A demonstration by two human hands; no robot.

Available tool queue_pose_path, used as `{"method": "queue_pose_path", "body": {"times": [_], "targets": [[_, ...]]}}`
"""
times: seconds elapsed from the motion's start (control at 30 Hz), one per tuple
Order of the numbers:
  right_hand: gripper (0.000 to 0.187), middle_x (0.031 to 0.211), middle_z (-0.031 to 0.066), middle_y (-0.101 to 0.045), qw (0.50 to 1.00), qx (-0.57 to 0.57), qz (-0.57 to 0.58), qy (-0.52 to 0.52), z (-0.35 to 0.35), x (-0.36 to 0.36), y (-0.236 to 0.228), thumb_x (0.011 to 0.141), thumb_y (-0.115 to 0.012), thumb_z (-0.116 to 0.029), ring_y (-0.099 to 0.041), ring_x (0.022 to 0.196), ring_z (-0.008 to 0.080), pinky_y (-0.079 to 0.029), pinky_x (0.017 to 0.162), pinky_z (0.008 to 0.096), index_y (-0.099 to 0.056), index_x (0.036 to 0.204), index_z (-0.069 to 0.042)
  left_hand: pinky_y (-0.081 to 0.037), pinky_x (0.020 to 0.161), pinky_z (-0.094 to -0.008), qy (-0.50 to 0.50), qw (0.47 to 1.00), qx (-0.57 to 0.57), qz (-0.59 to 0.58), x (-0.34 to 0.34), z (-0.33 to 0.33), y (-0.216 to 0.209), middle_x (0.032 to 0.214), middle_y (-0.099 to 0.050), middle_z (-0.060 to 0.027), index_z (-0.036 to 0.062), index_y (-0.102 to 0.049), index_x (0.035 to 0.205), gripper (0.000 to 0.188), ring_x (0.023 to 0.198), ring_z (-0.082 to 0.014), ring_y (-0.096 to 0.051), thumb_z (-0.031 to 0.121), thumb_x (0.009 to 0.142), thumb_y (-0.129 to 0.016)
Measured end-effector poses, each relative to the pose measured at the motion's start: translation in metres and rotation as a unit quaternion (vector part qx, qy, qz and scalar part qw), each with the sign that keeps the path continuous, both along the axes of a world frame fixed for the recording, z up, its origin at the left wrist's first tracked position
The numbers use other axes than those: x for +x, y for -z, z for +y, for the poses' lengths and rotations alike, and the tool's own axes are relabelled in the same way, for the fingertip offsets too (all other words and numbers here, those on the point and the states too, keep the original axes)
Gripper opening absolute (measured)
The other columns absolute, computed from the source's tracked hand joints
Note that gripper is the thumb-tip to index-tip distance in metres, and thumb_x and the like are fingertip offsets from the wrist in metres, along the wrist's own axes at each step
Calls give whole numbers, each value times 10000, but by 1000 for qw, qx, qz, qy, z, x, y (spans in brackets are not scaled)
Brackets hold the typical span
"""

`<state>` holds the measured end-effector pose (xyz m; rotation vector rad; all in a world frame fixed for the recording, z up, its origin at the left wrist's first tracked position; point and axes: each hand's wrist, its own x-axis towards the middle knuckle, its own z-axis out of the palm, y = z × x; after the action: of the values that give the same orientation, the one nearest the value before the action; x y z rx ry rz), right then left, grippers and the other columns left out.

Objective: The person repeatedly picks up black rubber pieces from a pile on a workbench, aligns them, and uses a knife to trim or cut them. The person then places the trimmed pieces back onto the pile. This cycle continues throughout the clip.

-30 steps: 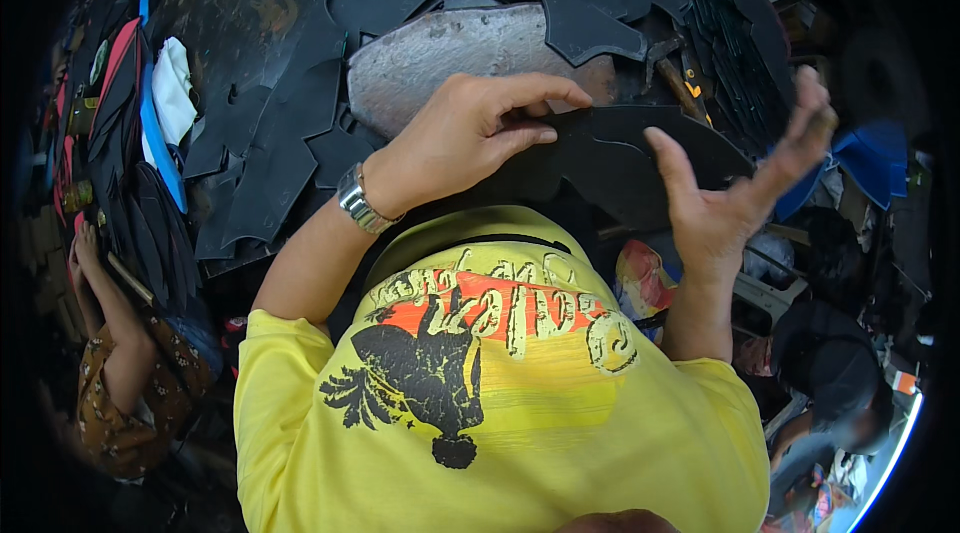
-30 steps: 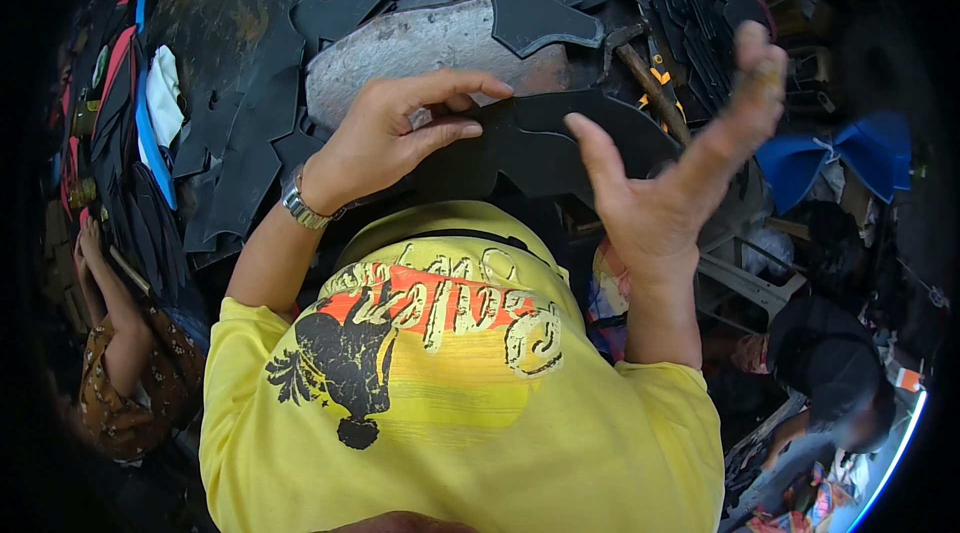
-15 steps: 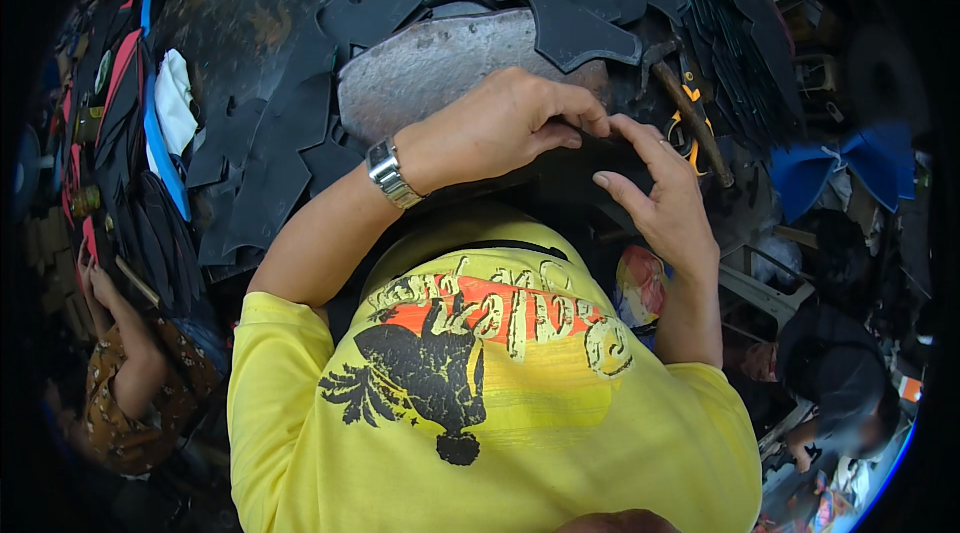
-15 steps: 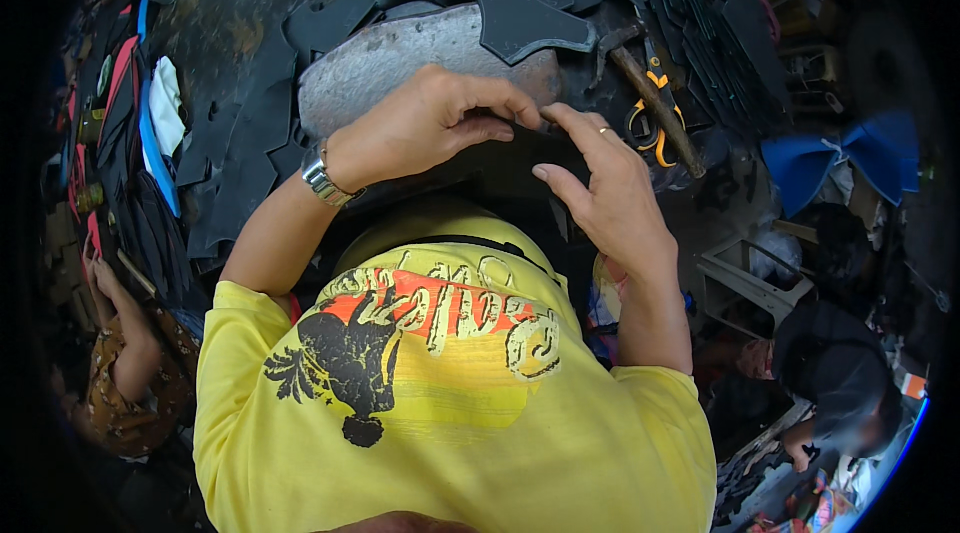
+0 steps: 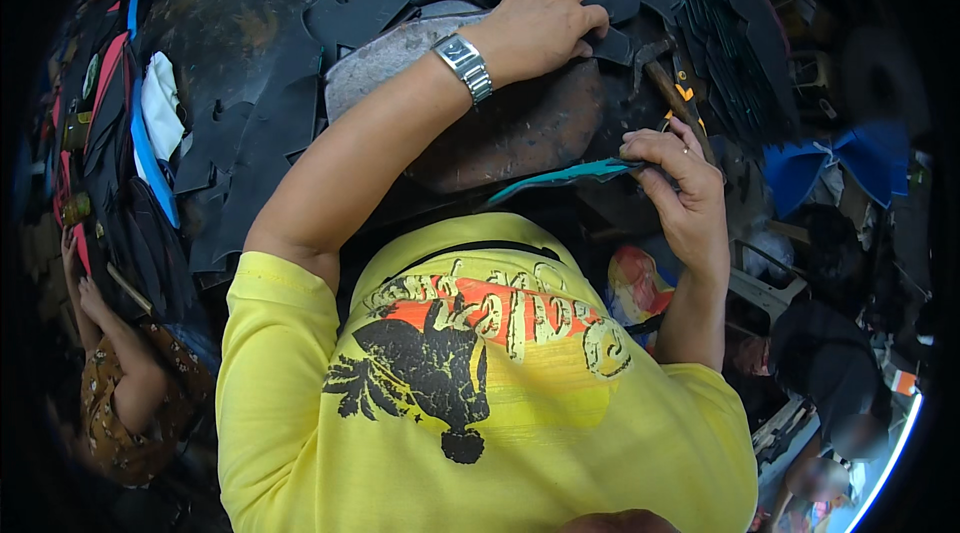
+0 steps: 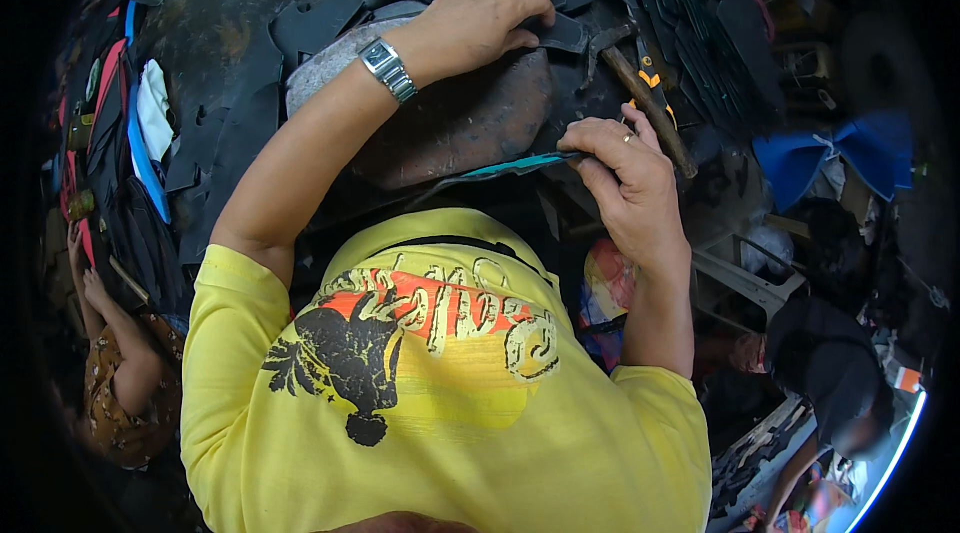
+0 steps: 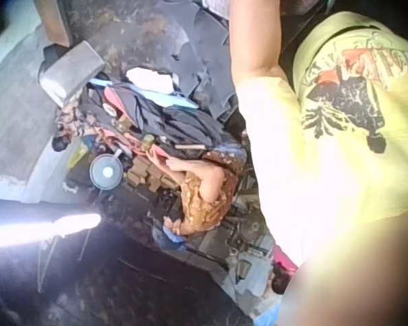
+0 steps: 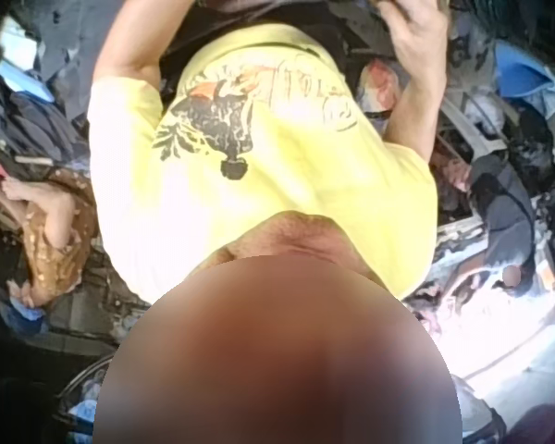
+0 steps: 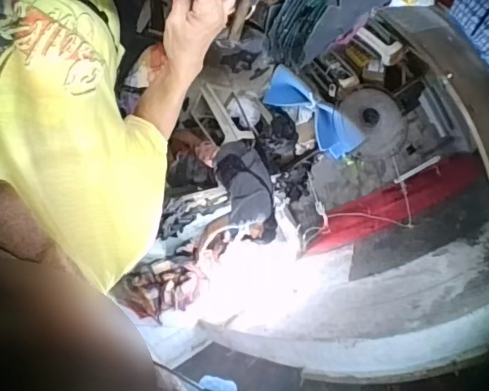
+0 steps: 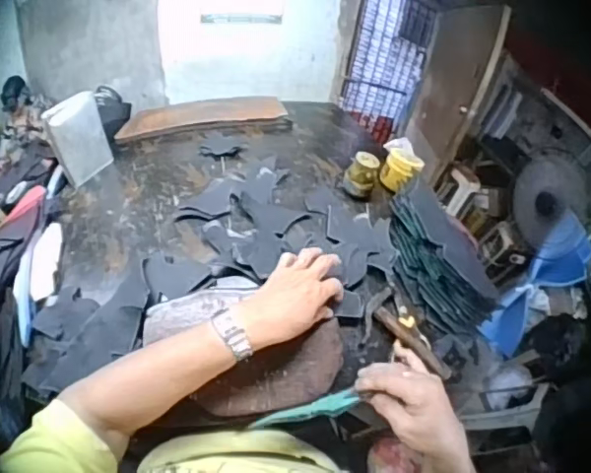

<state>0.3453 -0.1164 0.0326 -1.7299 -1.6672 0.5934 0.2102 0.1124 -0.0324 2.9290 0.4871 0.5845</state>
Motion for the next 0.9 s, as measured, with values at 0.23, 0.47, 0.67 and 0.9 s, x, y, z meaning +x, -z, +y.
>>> {"method": "queue_pose_path", "body": {"times": [0.23, 0.47, 0.67, 0.9], "targets": [[206, 971, 71, -723, 999, 9, 20, -30, 9, -10, -10, 824, -672, 29, -679, 993, 221, -360, 1138, 447, -714, 1022, -12, -324, 1115, -519, 1, 1000, -29, 5, 1, -5, -2, 1346, -646, -29, 248, -603, 1396, 537, 1308, -238, -565, 188, 889, -767], [237, 943, 59, -689, 993, 9, 118, 26, 10, -24, -10, 856, -703, -16, -639, 923, 163, -468, 929, 307, -704, 1092, 6, -469, 975, -467, 50, 994, -101, 2, -13, -5, -21, 1149, -667, -70, 181, -683, 1290, 408, 1115, -288, -651, 162, 888, -753], [284, 1007, 31, -706, 975, -29, 197, 96, 15, -19, 1, 864, -748, -38, -626, 942, 100, -494, 877, 255, -686, 1135, 14, -546, 844, -404, 66, 981, -176, -39, -98, 0, -18, 1121, -685, -85, 104, -733, 1172, 270, 978, -312, -678, 128, 903, -733], [250, 978, 40, -703, 989, -65, 136, -1, 45, -25, 13, 856, -748, -70, -623, 925, 113, -488, 872, 260, -689, 1084, 14, -547, 788, -313, -51, 943, -276, -180, -144, -41, -24, 1018, -711, -71, 71, -717, 1196, 256, 878, -205, -700, 168, 959, -728]]}}
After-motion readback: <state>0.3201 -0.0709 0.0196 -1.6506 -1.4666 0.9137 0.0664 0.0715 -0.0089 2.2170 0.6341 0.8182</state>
